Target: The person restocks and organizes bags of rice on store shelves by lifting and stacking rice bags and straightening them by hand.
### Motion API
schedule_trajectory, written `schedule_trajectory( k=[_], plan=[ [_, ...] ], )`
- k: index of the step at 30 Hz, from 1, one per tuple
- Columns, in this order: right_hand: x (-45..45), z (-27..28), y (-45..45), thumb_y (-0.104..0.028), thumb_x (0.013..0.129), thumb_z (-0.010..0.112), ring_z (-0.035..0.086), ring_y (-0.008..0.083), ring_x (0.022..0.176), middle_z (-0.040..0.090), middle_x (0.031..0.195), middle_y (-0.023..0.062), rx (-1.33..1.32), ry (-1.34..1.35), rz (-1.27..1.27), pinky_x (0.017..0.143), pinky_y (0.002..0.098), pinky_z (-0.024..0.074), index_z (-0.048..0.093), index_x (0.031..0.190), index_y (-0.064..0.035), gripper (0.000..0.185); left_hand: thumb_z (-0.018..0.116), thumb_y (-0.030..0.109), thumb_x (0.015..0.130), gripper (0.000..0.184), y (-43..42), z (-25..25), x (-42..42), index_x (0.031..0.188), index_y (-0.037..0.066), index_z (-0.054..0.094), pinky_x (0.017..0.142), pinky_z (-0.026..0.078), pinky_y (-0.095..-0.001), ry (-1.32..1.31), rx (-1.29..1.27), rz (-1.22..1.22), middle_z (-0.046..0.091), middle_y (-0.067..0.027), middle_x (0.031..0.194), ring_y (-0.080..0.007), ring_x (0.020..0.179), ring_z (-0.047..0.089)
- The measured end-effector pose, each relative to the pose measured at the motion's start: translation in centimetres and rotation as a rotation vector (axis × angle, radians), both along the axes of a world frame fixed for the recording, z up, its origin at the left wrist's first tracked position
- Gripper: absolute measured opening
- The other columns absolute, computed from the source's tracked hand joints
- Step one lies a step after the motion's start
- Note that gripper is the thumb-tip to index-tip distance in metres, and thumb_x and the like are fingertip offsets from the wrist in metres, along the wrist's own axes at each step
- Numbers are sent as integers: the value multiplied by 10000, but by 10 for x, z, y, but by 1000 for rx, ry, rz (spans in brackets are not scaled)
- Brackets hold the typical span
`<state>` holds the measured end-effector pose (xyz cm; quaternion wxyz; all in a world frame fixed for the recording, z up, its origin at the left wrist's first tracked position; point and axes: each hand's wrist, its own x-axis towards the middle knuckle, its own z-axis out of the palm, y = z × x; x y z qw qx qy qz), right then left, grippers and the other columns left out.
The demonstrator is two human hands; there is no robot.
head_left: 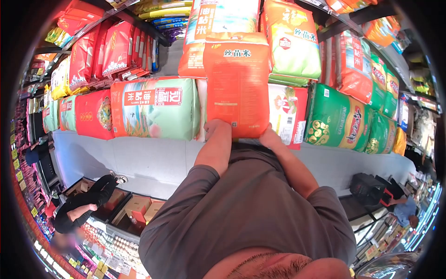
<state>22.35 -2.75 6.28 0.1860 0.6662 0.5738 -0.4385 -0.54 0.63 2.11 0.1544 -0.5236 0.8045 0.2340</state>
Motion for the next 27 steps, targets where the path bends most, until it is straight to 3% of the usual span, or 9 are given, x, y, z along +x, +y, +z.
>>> schedule_trajectory(
  k=[3,5,9,13,16,20,21,27],
  plan=[
    [1,-14,1,-268,826,621,609,398,1176,619,1232,281,-55,-86,92,993,457,484,283,1378,79,734,411,336,919,473,-8,-51,-2,1123,11,687,862,531,-438,0,-43,-11,710,-165,1092,-348,948,679],
    [4,-20,2,-267,808,651,611,382,1182,619,1237,271,-59,-113,155,991,444,488,283,1378,90,765,413,340,917,474,-3,-28,0,1127,13,685,865,527,-442,-7,-22,-14,706,-169,1103,-350,957,676],
    [8,-13,5,-203,782,690,613,366,1175,619,1250,240,-33,-45,179,982,431,503,472,1332,36,638,418,345,912,474,3,45,3,1131,17,682,871,522,-449,-12,0,7,700,-175,1113,-355,966,671],
    [13,-16,-1,-133,762,686,616,368,1153,645,1213,215,115,131,226,964,423,516,647,1208,-47,455,424,347,907,473,-1,32,1,1131,19,682,874,518,-456,-2,-1,31,699,-180,1111,-361,967,668],
    [19,-30,-2,-118,762,669,626,377,1126,670,1155,223,62,143,198,953,425,519,673,1157,-41,403,429,349,904,472,-3,24,2,1130,20,681,876,515,-461,1,-3,34,698,-184,1109,-365,968,667],
    [19,-30,1,-144,784,652,639,365,1114,687,1129,214,95,114,282,941,428,525,696,1115,-36,351,435,351,899,471,-3,25,1,1130,23,681,879,511,-467,10,-5,41,696,-189,1107,-371,969,664],
    [19,-27,4,-164,793,651,644,348,1118,689,1142,203,0,23,304,938,427,526,698,1126,-48,356,437,352,898,471,-2,26,1,1130,23,681,880,510,-469,11,-5,41,696,-190,1107,-372,969,664],
    [-3,21,20,-272,824,652,665,313,1101,705,1131,175,-95,-173,390,909,421,535,711,1109,-69,355,446,356,891,470,5,29,2,1130,26,681,884,505,-479,30,2,36,693,-198,1103,-380,971,660]
  ],
)
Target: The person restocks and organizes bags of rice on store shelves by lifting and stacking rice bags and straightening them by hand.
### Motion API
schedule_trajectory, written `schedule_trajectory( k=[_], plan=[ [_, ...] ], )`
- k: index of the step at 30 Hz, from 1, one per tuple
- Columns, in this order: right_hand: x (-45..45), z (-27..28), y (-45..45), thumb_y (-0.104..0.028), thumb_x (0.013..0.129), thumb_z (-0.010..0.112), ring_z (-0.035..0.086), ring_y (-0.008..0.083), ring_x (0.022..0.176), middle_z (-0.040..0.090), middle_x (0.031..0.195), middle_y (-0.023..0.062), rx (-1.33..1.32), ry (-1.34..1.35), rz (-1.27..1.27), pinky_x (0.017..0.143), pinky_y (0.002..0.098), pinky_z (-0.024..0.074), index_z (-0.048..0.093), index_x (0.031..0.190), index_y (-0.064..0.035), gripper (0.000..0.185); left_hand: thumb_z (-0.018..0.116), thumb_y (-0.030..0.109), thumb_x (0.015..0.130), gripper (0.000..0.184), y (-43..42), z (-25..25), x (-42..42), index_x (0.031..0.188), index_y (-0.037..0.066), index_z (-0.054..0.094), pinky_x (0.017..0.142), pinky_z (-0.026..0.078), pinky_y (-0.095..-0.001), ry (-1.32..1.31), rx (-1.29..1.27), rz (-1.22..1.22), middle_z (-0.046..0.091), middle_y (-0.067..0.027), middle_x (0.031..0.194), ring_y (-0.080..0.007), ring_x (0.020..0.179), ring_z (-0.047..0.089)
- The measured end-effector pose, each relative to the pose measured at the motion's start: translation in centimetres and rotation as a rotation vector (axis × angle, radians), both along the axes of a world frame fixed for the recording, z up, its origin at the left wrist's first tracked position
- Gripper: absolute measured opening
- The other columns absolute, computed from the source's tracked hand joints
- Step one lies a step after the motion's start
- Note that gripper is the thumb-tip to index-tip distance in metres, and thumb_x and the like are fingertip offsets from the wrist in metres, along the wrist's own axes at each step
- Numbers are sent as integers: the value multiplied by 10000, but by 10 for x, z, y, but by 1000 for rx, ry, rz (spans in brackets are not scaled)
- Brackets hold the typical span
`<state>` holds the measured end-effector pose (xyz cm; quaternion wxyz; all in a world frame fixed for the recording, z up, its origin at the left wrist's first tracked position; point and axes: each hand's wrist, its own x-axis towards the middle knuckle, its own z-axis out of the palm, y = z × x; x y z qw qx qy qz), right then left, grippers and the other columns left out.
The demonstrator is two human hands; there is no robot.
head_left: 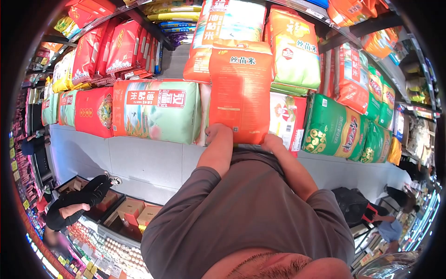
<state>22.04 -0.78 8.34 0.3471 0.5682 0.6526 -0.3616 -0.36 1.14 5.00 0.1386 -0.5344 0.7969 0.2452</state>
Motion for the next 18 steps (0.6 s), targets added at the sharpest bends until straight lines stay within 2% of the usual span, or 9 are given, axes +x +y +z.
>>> schedule_trajectory(
  k=[6,9,13,15,18],
  plan=[
    [9,4,2,-355,827,661,680,336,1038,715,1064,188,88,33,-55,873,430,544,722,1052,-67,370,459,359,882,468,-11,-53,-3,1128,28,681,888,500,-489,15,12,4,692,-207,1094,-390,968,657],
    [18,1,2,-346,841,650,682,350,1027,713,1056,200,93,73,-68,874,441,544,722,1038,-52,362,460,352,882,467,-12,-62,-4,1115,13,681,864,509,-483,5,7,-6,701,-198,1070,-388,937,664],
    [14,3,0,-324,855,635,688,362,996,714,1029,205,138,85,-65,863,460,548,716,1026,-34,346,459,347,881,464,-11,-45,0,1096,3,685,840,517,-477,21,68,-6,707,-189,1050,-382,915,670],
    [12,0,-4,-319,860,626,690,365,985,716,1010,203,154,110,-51,860,465,549,715,1014,-36,334,447,348,886,465,-8,-43,-1,1088,3,685,845,518,-476,23,-35,-1,709,-186,1056,-371,922,672],
    [2,-2,-6,-311,873,604,689,374,977,717,982,205,174,185,-31,859,471,550,712,996,-38,318,422,356,897,490,-14,-62,-3,1122,2,675,864,517,-476,14,50,-27,702,-188,1097,-375,946,671]
  ],
)
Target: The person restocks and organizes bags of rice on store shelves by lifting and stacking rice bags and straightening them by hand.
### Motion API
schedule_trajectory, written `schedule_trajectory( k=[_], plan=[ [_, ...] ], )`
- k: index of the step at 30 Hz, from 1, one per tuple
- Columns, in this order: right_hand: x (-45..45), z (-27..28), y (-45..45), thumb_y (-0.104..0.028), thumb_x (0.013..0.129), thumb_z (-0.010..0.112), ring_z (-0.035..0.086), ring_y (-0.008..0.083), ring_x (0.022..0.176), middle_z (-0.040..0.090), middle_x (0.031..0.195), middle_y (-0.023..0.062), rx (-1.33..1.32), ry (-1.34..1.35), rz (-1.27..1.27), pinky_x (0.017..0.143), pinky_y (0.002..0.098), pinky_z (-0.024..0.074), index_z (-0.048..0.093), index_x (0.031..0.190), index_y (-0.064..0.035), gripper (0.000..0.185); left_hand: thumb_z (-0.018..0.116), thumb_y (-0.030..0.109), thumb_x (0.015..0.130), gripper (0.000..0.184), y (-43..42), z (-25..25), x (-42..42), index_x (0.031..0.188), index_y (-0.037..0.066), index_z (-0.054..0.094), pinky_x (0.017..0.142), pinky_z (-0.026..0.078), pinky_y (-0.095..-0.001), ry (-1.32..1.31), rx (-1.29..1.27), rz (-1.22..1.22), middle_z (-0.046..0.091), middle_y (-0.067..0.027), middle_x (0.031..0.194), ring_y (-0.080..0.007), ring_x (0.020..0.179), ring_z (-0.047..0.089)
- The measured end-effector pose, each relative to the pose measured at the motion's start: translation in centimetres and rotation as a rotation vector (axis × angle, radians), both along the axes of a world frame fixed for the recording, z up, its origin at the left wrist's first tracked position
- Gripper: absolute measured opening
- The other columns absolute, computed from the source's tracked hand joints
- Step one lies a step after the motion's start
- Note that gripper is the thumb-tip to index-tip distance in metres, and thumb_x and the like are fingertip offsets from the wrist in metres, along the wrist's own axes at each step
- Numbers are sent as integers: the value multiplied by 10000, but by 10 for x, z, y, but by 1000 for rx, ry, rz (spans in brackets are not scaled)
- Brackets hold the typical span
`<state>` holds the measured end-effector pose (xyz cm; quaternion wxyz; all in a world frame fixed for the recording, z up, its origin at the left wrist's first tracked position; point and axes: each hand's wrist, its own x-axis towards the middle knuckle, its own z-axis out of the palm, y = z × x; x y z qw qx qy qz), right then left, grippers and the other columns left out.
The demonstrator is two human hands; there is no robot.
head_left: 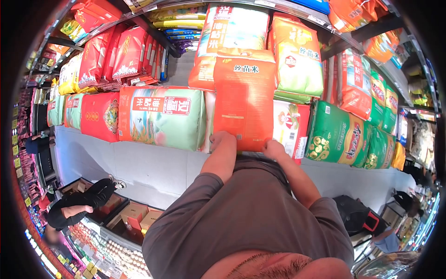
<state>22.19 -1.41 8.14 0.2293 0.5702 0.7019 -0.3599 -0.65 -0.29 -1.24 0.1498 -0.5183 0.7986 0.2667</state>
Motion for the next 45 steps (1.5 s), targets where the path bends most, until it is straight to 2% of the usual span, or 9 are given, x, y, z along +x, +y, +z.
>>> schedule_trajectory(
  k=[10,15,18,20,24,26,30,40,45],
  plan=[
    [-4,-3,-17,-272,877,582,690,368,918,717,934,197,-24,175,32,841,462,542,701,958,-59,257,416,345,889,518,2,14,-1,1173,-16,654,910,508,-463,-38,-33,-43,669,-202,1196,-363,1037,657],
    [19,-29,-18,-252,867,586,689,366,867,708,876,203,6,245,-20,797,442,540,701,894,-48,235,365,307,925,425,2,-21,-4,1083,59,671,935,463,-346,-112,-188,-51,700,-126,1173,-233,1027,669],
    [17,-31,-8,-254,857,593,689,369,838,699,840,214,-35,259,-6,775,442,539,715,855,-44,242,456,350,838,525,-46,-264,-17,1128,-29,675,849,526,-453,-294,-459,-600,692,-210,1132,-363,957,685],
    [16,-36,3,-286,841,612,691,366,795,695,796,213,-20,252,2,760,445,542,722,806,-35,277,455,350,837,523,-15,-88,-5,1112,-33,681,845,525,-452,-142,-271,-274,696,-208,1120,-360,948,686],
    [3,-36,20,-306,821,615,690,363,762,689,769,213,-152,158,53,741,439,542,725,806,-33,295,451,354,839,519,-13,-83,-6,1099,-27,690,844,525,-447,-40,-215,-124,700,-205,1109,-356,942,686],
    [-2,-39,23,-353,823,570,693,360,857,709,883,219,-161,189,107,804,445,541,744,831,-48,351,446,356,842,519,2,23,1,1104,-20,690,852,523,-443,-46,-170,-109,700,-199,1113,-357,947,685],
    [-9,-39,25,-297,784,623,667,315,675,676,702,182,-276,404,185,688,398,535,714,754,-15,298,441,357,854,505,-6,-62,-5,1100,-1,698,860,522,-439,-54,-259,-78,705,-185,1106,-354,952,684],
    [-31,-38,20,-209,702,605,686,350,736,688,739,217,-217,390,356,712,443,541,726,767,2,252,425,349,879,529,15,94,5,1199,-13,641,897,525,-425,-122,-4,-102,683,-188,1165,-353,985,676],
    [-31,-32,41,-199,705,597,702,350,918,719,928,227,-375,83,510,801,434,554,739,925,0,329,376,279,965,441,0,1,-2,1241,72,651,896,483,-322,-197,-125,-115,681,-62,1255,-188,1142,634]
  ],
)
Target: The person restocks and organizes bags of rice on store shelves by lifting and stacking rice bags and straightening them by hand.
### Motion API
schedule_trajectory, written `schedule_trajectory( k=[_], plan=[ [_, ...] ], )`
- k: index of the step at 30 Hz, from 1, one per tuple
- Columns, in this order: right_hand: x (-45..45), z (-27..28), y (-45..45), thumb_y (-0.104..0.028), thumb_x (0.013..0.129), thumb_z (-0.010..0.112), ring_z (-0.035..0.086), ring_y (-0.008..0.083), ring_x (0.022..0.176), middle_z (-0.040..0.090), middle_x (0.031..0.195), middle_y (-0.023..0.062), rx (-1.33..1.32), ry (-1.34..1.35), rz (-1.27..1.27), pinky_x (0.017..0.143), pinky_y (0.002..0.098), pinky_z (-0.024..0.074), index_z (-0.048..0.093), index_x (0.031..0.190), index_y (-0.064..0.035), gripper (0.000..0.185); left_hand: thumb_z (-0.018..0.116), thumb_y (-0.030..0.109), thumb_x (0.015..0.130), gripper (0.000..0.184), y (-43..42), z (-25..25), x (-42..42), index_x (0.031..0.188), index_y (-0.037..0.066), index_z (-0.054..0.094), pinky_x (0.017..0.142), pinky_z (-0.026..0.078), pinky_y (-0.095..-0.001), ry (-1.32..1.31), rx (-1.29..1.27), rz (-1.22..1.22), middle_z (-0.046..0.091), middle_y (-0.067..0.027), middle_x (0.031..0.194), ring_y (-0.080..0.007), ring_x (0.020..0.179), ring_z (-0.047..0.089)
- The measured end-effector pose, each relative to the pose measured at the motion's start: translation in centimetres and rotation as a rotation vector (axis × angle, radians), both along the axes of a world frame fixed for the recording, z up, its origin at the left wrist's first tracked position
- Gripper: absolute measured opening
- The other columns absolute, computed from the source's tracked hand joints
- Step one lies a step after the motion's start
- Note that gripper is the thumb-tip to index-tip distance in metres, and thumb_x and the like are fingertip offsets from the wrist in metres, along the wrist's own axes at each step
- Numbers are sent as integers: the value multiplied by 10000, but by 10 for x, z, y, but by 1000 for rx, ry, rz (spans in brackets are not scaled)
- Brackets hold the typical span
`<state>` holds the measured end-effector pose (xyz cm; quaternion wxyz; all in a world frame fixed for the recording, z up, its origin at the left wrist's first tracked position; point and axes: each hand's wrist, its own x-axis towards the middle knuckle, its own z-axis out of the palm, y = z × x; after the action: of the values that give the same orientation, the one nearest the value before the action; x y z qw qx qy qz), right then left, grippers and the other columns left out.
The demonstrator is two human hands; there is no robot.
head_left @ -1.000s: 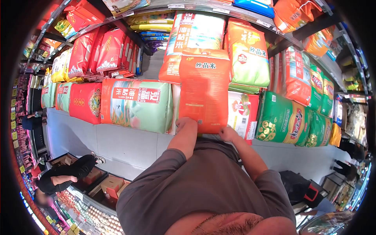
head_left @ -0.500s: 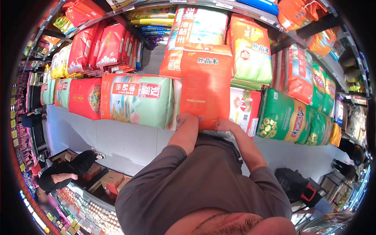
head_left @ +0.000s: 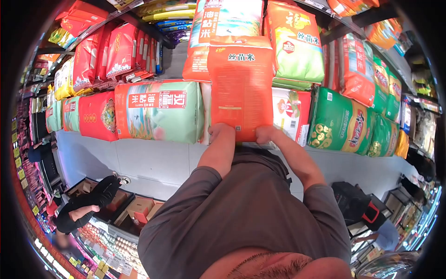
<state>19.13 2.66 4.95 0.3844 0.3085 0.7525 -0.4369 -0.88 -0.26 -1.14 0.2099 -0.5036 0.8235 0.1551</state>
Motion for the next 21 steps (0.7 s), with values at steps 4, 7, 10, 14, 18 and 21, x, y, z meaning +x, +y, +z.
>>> schedule_trajectory(
  k=[4,7,10,14,18,21],
  plan=[
    [0,7,-4,-205,726,603,699,342,959,717,975,226,43,1,-36,825,428,557,744,941,-11,322,410,328,919,471,9,35,7,1170,25,668,897,506,-402,133,8,35,687,-143,1187,-302,1050,657],
    [0,15,-10,-220,751,608,695,339,982,715,1000,224,136,-10,-117,844,430,555,747,935,-15,309,430,364,899,499,8,19,7,1132,-4,674,902,518,-447,227,13,88,689,-189,1151,-367,1002,668],
    [-1,25,-5,-233,765,614,691,340,989,717,1001,211,142,-11,-113,857,435,551,749,932,-21,302,430,371,910,500,1,-21,3,1138,-4,668,909,517,-443,240,25,119,687,-186,1155,-364,1010,665],
    [-1,29,-5,-261,769,613,688,341,989,722,1003,189,132,-4,-115,859,441,547,752,933,-40,309,427,371,922,497,-3,-23,1,1149,-6,660,917,515,-438,233,34,140,684,-185,1164,-359,1024,662],
    [4,23,-5,-282,774,600,689,350,926,724,929,172,147,48,-103,813,458,547,760,876,-80,278,428,357,928,492,8,14,4,1162,-12,655,935,513,-436,227,66,157,682,-190,1169,-363,1038,659],
    [8,10,-9,-283,768,601,689,345,914,725,916,162,173,57,-102,810,454,546,761,872,-92,270,420,356,931,500,6,17,3,1172,-12,658,952,508,-440,185,83,139,672,-197,1193,-370,1059,653]
  ],
)
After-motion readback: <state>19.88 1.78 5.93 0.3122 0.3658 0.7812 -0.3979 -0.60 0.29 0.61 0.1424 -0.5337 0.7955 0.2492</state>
